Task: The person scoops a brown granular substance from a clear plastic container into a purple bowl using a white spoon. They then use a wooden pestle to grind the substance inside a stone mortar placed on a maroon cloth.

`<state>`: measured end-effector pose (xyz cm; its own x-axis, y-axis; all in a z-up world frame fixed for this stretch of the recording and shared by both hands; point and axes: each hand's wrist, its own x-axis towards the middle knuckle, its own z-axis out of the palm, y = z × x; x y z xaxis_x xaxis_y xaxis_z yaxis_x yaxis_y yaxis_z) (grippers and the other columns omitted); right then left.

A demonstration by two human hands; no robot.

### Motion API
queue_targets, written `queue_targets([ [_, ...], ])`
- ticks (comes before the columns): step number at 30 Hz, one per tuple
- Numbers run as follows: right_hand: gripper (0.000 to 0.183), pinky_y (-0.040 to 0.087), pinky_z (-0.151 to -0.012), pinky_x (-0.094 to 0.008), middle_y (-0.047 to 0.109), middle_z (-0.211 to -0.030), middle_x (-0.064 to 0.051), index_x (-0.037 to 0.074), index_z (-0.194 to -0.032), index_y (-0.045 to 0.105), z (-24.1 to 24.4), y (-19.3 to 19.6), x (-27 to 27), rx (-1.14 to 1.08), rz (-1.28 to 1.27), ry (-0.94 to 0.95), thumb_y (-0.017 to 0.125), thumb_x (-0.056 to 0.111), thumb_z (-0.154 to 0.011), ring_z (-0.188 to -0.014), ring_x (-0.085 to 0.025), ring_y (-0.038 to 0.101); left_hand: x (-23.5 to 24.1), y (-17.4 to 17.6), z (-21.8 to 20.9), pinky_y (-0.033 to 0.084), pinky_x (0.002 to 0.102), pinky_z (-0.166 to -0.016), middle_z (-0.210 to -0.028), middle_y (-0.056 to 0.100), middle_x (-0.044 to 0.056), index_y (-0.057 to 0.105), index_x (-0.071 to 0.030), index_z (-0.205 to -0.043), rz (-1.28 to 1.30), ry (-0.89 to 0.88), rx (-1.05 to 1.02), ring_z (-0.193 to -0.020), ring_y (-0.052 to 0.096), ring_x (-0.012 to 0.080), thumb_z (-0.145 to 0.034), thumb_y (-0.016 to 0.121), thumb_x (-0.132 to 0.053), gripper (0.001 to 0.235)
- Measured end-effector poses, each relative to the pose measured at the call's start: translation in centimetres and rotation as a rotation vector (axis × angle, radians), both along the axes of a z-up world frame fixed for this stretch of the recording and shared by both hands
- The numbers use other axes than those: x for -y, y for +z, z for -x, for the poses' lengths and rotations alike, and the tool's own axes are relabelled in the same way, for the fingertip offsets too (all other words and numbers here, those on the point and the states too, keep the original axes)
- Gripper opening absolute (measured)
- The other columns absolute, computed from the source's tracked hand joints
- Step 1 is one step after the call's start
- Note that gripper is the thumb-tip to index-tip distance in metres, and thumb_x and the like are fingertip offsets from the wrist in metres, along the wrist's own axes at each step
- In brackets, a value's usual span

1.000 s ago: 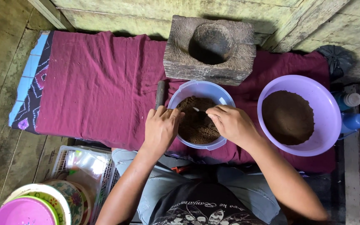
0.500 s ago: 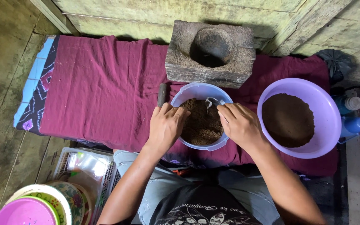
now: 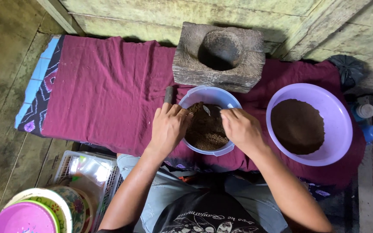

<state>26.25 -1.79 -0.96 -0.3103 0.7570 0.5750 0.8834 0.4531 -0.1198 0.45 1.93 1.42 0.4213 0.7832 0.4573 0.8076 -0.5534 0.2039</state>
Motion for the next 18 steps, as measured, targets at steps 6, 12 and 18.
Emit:
queue_targets([
  [6, 0.016, 0.058, -0.062, -0.037, 0.065, -0.073, -0.005, 0.018, -0.099, 0.069, 0.2, 1.6, 0.7, -0.154, 0.138, 0.060, 0.056, 0.010, -0.096, -0.070, -0.025, 0.070, 0.4, 1.3, 0.3, 0.041, 0.036, -0.073, -0.085, 0.066, 0.001, 0.072, -0.021, -0.087, 0.068, -0.048, -0.028, -0.091, 0.057, 0.0238, -0.097, 0.064, -0.043, 0.026],
  [12, 0.013, 0.057, -0.061, -0.040, 0.066, -0.072, -0.009, 0.014, -0.091, 0.068, 0.6, 4.1, 1.5, -0.120, 0.199, 0.107, 0.057, 0.011, -0.096, -0.070, -0.029, 0.070, -0.2, 0.2, 1.1, 0.044, 0.035, -0.074, -0.083, 0.069, 0.000, 0.072, -0.024, -0.097, 0.145, -0.055, -0.028, -0.091, 0.061, 0.0228, -0.096, 0.065, -0.039, 0.017],
  [18, 0.016, 0.058, -0.070, -0.040, 0.072, -0.085, -0.009, 0.013, -0.099, 0.071, 0.2, 2.7, -0.1, -0.089, 0.192, 0.189, 0.055, 0.013, -0.098, -0.084, -0.028, 0.072, -0.8, -0.3, 0.8, 0.042, 0.033, -0.072, -0.080, 0.071, -0.002, 0.073, -0.024, -0.095, 0.105, -0.028, -0.078, -0.089, 0.061, 0.0199, -0.098, 0.064, -0.036, 0.015],
])
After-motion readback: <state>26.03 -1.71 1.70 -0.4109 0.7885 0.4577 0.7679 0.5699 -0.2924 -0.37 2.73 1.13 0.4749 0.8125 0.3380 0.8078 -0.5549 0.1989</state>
